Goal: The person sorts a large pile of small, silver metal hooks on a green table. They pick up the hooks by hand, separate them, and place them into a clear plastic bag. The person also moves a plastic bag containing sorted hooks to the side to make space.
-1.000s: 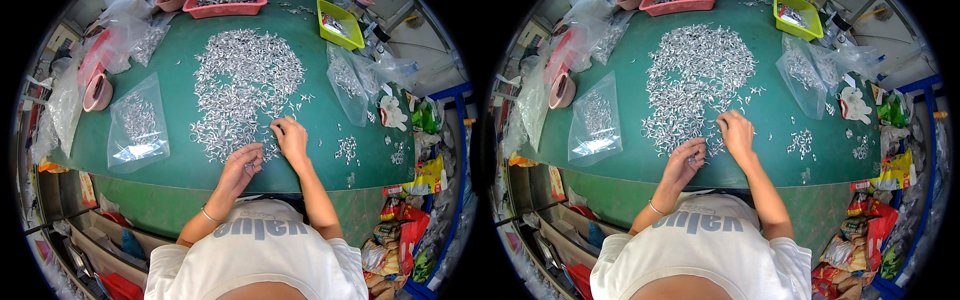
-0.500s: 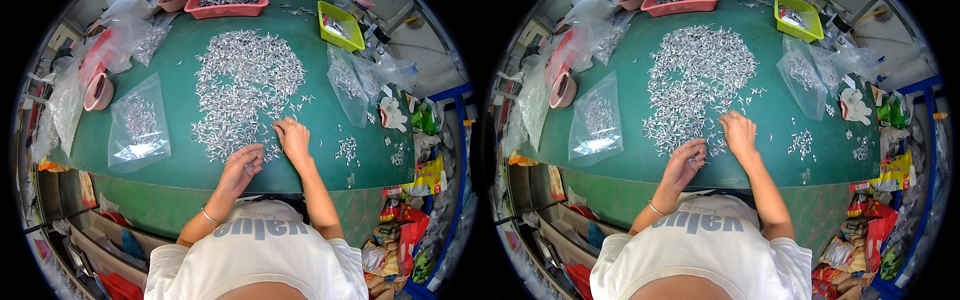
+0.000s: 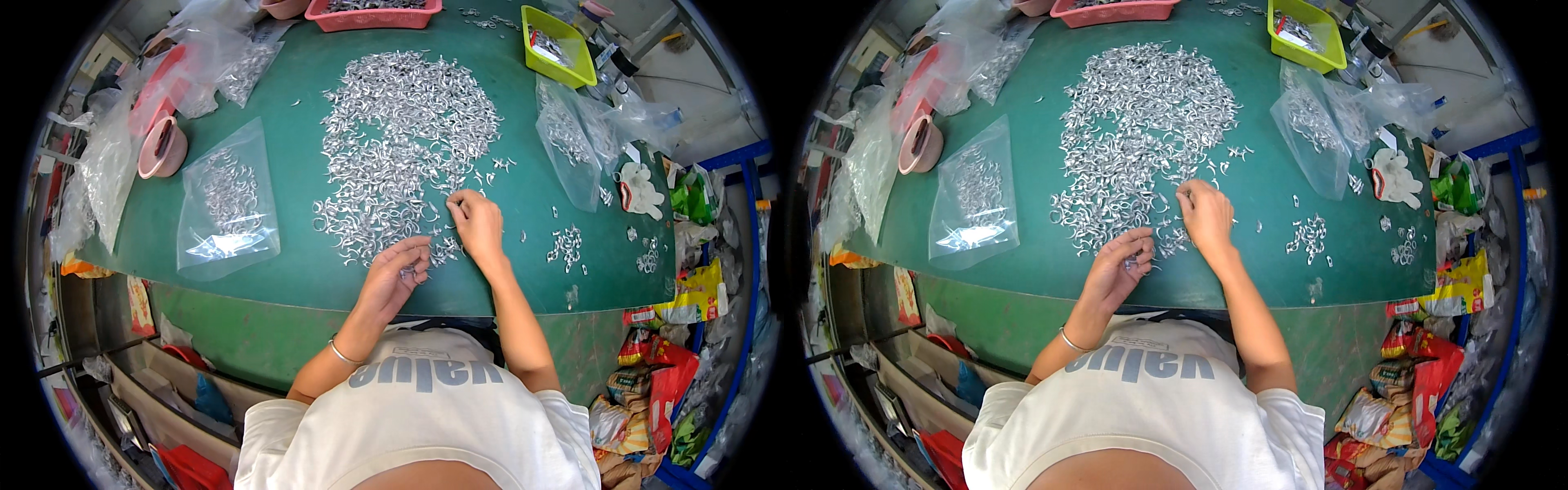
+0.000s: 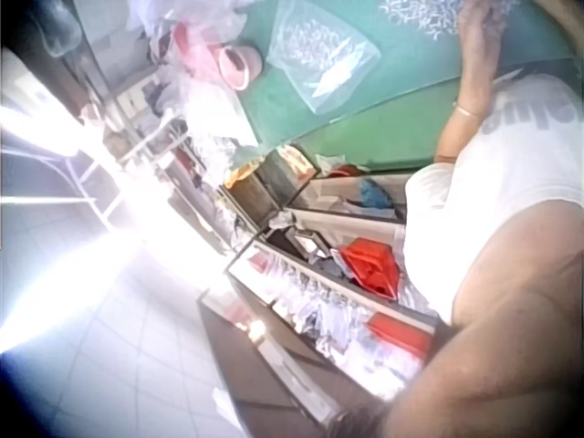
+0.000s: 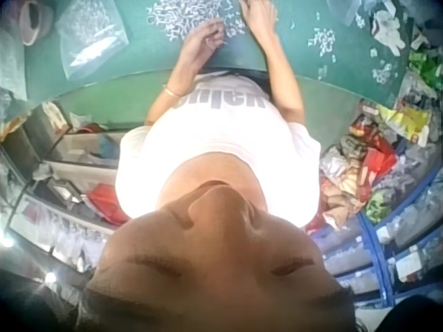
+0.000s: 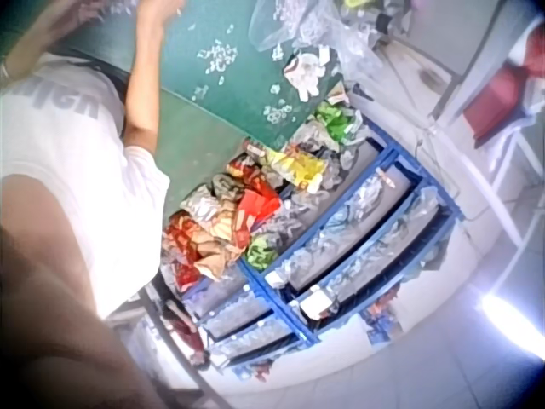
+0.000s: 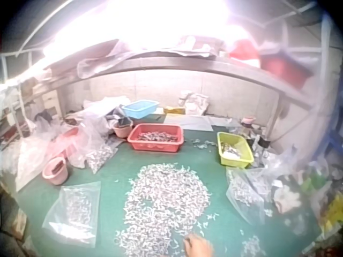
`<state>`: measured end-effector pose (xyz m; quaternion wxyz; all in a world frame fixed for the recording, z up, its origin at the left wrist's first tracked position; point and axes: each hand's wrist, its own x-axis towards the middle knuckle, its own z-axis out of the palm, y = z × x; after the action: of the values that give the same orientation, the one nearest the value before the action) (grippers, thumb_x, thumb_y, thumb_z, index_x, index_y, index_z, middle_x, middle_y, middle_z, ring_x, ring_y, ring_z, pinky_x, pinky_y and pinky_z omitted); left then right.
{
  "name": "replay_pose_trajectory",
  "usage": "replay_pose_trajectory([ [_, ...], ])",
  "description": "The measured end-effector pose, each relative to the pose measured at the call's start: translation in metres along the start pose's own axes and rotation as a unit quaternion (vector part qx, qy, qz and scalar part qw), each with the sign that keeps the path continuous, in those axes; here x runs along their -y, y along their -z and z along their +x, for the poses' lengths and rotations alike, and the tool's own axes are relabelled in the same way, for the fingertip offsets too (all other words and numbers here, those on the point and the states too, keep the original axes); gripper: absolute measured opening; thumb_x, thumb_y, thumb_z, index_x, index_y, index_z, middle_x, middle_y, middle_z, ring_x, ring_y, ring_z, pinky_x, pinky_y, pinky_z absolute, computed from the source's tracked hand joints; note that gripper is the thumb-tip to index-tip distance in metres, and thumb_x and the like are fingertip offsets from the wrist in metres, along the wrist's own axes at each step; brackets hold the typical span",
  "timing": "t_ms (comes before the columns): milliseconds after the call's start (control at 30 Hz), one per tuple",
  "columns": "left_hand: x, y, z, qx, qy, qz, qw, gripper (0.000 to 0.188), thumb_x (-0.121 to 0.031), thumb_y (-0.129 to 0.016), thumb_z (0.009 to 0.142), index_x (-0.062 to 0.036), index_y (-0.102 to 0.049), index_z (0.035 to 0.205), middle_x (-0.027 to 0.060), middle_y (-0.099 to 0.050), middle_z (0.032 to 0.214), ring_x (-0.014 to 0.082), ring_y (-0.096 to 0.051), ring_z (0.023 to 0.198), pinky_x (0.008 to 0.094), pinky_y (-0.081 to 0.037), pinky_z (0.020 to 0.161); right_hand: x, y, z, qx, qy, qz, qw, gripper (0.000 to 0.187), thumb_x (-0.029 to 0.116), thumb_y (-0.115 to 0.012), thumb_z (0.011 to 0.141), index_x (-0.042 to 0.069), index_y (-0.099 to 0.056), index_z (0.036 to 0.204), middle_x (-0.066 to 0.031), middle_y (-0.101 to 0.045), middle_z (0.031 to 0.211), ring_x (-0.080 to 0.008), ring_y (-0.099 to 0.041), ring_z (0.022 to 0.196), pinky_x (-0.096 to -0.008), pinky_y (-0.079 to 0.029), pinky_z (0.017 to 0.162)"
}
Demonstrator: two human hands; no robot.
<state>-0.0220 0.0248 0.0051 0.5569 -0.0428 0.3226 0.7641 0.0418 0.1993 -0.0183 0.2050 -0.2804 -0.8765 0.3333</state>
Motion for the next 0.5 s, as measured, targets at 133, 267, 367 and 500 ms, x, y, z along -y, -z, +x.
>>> replay_pose_trajectory([
  [133,0.001,0.007,0.000,-0.010,-0.009,0.003,1.000,0.024,-0.003,-0.052,0.085,0.0044,-0.055,0.107,0.0045,-0.057,0.082,0.0102,-0.051,0.069,0.0221,-0.043,0.059,0.007,0.023,0.004,0.141,-0.163,0.471,0.856,0.006,0.007,-0.057,0.085,0.001,-0.059,0.087,0.0045,-0.044,0.065,-0.0059,-0.037,0.053,-0.0216,-0.032,0.047],
  [267,0.005,0.009,0.003,0.001,0.004,-0.008,1.000,0.023,-0.003,-0.052,0.086,0.0040,-0.056,0.107,0.0044,-0.057,0.083,0.0100,-0.051,0.069,0.0223,-0.043,0.059,0.018,0.034,0.006,0.130,-0.213,0.768,0.589,0.016,0.011,-0.054,0.088,0.000,-0.055,0.100,-0.0016,-0.049,0.077,-0.0102,-0.043,0.063,-0.0215,-0.033,0.050],
  [367,0.005,0.008,0.003,0.008,0.007,-0.011,1.000,0.023,-0.004,-0.053,0.086,0.0038,-0.056,0.107,0.0044,-0.058,0.083,0.0100,-0.051,0.070,0.0224,-0.044,0.059,0.011,0.028,0.008,0.143,-0.244,0.743,0.606,0.016,0.014,-0.057,0.087,0.000,-0.058,0.095,-0.0016,-0.052,0.075,-0.0119,-0.046,0.062,-0.0224,-0.035,0.051],
  [500,0.002,0.004,0.001,-0.005,0.002,-0.010,1.000,0.023,-0.003,-0.052,0.085,0.0041,-0.055,0.107,0.0058,-0.055,0.082,0.0110,-0.049,0.069,0.0221,-0.043,0.058,0.020,0.005,0.009,0.086,-0.082,0.199,0.973,0.013,0.014,-0.068,0.077,0.002,-0.063,0.079,-0.0012,-0.052,0.056,-0.0152,-0.046,0.049,-0.0281,-0.038,0.048],
])
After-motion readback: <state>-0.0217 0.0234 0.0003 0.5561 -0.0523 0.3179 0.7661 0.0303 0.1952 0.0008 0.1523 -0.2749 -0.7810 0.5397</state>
